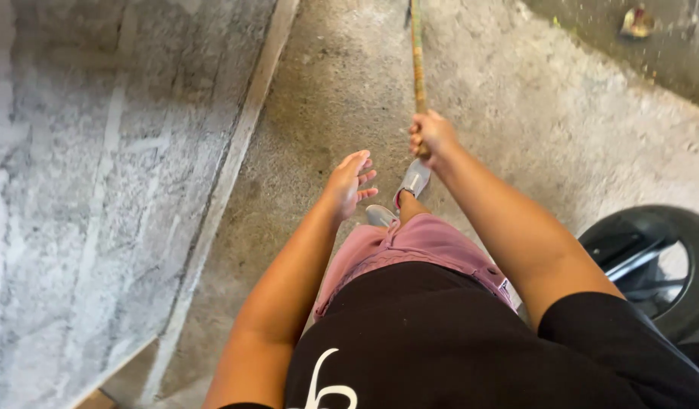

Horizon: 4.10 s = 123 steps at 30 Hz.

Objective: Sweep the outdoor floor and driveway area using a long-handled brush.

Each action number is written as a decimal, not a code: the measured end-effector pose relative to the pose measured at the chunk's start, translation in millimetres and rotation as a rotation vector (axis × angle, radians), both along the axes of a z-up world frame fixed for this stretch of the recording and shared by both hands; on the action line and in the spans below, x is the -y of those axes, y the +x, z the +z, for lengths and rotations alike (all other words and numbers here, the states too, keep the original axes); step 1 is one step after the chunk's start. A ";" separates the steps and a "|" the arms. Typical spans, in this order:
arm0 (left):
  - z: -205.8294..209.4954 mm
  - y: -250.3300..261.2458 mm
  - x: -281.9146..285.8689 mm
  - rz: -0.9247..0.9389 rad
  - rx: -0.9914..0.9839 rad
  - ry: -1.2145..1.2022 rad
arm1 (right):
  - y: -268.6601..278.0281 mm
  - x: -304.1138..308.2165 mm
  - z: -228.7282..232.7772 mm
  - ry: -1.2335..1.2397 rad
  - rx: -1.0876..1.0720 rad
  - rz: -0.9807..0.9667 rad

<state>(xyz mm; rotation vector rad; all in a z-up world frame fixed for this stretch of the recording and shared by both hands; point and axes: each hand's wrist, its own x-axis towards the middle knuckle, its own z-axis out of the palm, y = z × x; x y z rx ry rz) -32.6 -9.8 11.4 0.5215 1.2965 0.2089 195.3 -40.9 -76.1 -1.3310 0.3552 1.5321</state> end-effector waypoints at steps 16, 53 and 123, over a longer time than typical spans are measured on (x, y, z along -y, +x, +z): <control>-36.7 -218.0 137.4 0.619 -0.075 0.180 | -241.6 114.9 113.1 -0.157 -0.186 1.130; -41.3 4.2 46.3 0.676 -0.150 0.064 | 59.3 -3.5 36.3 -0.273 0.166 1.504; -85.3 -193.7 169.6 1.458 0.448 -0.189 | -364.3 -86.3 35.1 -0.144 0.475 2.011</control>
